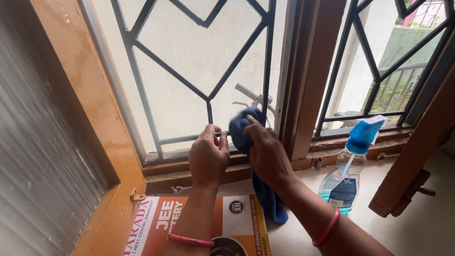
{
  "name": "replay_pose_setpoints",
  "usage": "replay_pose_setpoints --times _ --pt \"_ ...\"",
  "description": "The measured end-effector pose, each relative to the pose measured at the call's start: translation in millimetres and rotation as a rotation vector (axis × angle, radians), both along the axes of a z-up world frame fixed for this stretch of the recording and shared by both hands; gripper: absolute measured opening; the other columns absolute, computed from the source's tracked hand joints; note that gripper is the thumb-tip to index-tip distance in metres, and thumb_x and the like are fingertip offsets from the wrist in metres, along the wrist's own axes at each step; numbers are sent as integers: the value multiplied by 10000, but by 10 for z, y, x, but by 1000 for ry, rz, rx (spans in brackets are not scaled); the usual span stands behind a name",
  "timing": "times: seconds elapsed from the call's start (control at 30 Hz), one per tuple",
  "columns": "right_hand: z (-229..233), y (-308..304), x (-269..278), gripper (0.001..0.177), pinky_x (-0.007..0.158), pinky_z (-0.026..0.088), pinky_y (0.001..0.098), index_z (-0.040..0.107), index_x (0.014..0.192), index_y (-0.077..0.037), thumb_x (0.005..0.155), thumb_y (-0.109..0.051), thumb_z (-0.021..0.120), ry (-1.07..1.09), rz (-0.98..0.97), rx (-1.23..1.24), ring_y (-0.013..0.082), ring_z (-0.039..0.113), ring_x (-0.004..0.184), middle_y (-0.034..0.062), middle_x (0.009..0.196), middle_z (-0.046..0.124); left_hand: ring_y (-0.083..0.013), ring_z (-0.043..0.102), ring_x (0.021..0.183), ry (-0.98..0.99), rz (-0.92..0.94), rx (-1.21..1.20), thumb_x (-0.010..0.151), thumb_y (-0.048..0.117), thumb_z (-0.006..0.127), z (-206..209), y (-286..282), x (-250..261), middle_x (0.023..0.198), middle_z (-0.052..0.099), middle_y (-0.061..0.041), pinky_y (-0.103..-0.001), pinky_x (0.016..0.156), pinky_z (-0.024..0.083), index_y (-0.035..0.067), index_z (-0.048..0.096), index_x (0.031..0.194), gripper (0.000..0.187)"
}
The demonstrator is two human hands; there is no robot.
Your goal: The person cleans a window and its frame using a blue spray bottle and a blue cloth. They spray the cleaning solution onto the glass and the wooden frame, then wipe the surfaces with the cloth. The person focuses on the lower section of the window and the metal security bars, wiping them thoroughly.
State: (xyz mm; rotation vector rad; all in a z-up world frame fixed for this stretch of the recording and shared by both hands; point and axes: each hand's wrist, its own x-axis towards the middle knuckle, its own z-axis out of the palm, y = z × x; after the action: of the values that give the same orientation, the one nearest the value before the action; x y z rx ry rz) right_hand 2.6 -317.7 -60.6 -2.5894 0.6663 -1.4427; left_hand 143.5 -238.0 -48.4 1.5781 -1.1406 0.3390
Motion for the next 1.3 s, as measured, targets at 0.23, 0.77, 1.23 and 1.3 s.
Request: replay_pose_setpoints --times 0.23,0.77,1.23,1.3 --pt "44 -62 136 433 875 588 519 501 1334 -79 912 19 484 298 -209 70 505 627 1152 272 1518 478 -291 714 643 -34 -22 1 933 208 677 -14 -8 5 732 710 -126 -427 602 553 31 676 1055 215" --pt "107 111 158 252 817 644 415 627 1134 -46 931 68 532 254 -234 45 318 761 966 215 1143 739 -301 741 711 -1 -9 -43 932 183 658 22 32 124 800 733 -141 -432 632 573 41 664 1035 176" --pt "1526 -176 141 843 965 594 454 402 1575 -123 809 141 636 -275 -383 -439 434 633 1225 276 1473 521 -262 738 678 24 -2 66 939 207 654 139 56 15 765 728 -114 -409 617 573 55 678 1049 189" --pt "1390 -228 275 855 908 581 483 389 1588 -168 825 111 654 -156 -444 -324 451 617 1198 337 1496 424 -262 732 666 17 -3 64 935 205 657 147 53 -2 758 723 -113 -410 609 571 54 681 1053 193"
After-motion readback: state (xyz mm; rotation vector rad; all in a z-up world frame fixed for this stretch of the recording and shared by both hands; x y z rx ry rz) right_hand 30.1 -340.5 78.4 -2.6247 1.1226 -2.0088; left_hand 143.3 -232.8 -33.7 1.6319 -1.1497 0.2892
